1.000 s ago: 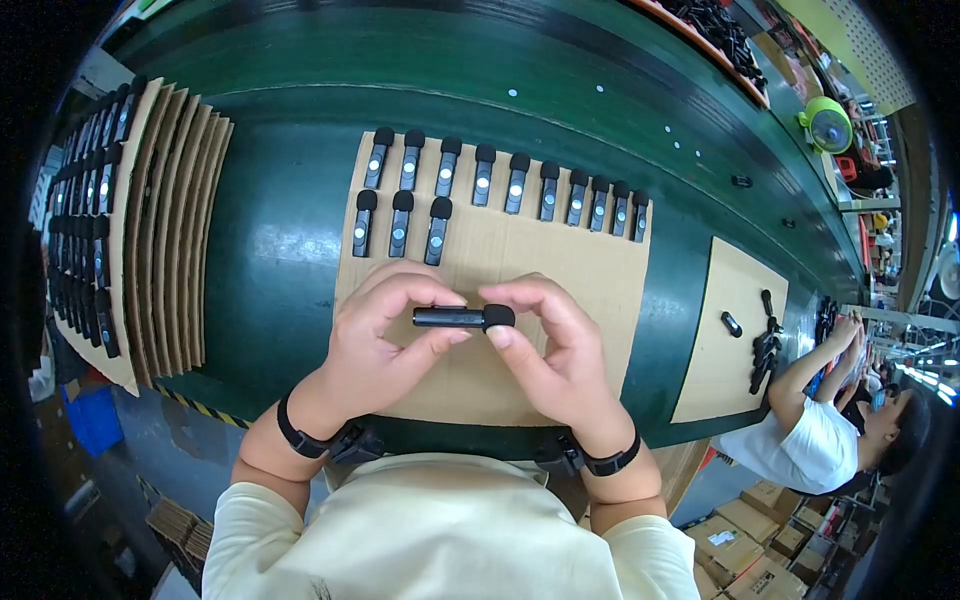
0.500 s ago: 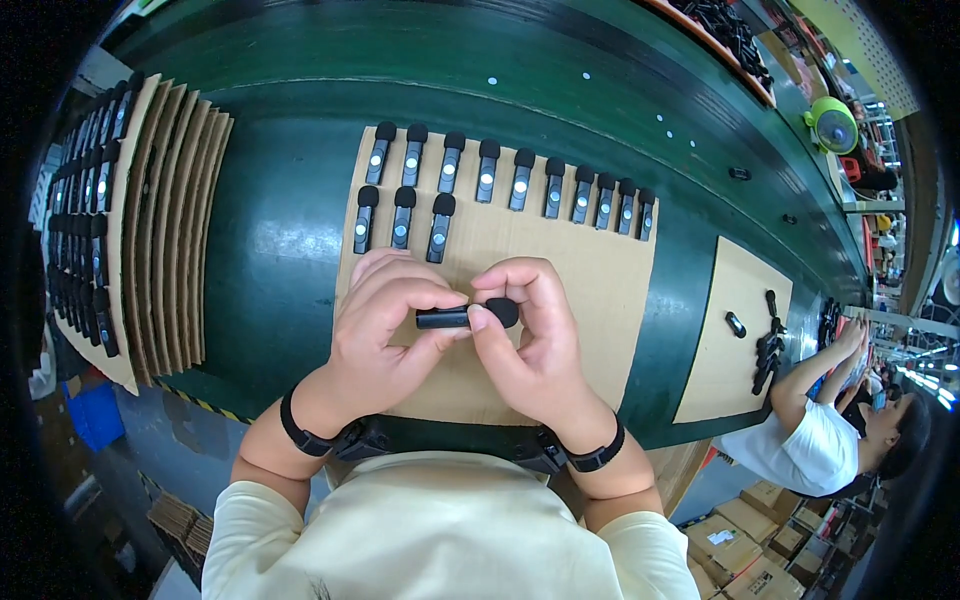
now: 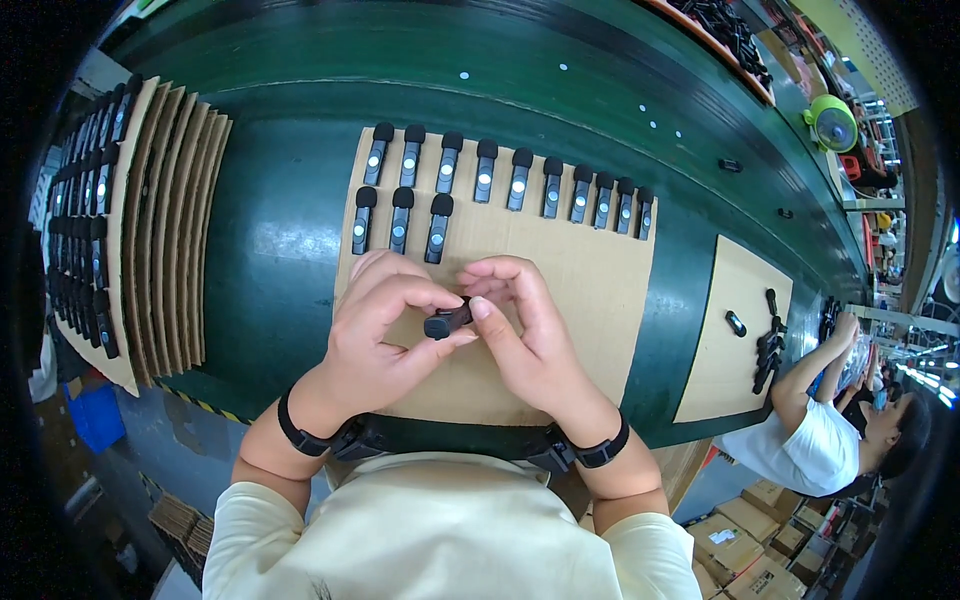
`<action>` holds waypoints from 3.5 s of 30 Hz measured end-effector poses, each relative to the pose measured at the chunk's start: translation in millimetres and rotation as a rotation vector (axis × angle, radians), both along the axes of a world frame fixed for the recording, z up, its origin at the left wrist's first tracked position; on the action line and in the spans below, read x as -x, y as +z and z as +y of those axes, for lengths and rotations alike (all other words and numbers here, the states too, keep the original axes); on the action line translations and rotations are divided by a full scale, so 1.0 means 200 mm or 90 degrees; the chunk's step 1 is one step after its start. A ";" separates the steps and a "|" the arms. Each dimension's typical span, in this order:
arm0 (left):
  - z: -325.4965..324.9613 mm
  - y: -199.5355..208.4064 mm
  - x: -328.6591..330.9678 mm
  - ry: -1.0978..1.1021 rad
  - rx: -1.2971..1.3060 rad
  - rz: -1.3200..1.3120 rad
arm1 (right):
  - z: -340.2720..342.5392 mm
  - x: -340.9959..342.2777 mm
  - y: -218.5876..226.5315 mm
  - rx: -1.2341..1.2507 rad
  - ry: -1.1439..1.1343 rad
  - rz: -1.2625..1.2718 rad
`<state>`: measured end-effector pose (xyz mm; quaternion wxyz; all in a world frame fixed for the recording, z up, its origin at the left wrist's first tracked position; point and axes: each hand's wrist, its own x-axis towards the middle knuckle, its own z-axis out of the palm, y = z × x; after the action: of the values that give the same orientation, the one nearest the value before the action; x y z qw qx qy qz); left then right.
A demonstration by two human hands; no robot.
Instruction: Assembling and organizing small black electronic components onto a designated workspace.
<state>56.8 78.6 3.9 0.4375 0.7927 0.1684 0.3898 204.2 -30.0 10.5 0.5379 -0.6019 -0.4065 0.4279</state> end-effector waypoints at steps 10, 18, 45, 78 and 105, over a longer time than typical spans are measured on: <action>0.00 -0.03 0.00 0.078 -0.148 0.127 | 0.05 -0.07 0.05 -0.174 0.123 -0.414; 0.01 -0.04 0.01 0.100 -0.186 0.261 | 0.12 -0.14 -0.07 -0.167 0.057 -0.634; 0.01 -0.02 -0.03 0.069 -0.171 0.209 | 0.04 -1.11 0.00 0.017 -0.151 -0.689; -0.01 0.01 0.00 -0.094 0.120 0.116 | -0.14 -0.15 0.11 -0.068 -0.055 -0.138; -0.02 -0.02 -0.01 -0.034 -0.042 -0.017 | -0.04 0.01 0.10 -0.038 -0.025 -0.051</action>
<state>59.2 74.3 -0.3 0.4233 0.8057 0.1283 0.3940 202.4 -38.5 31.4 0.5474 -0.6100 -0.4284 0.3804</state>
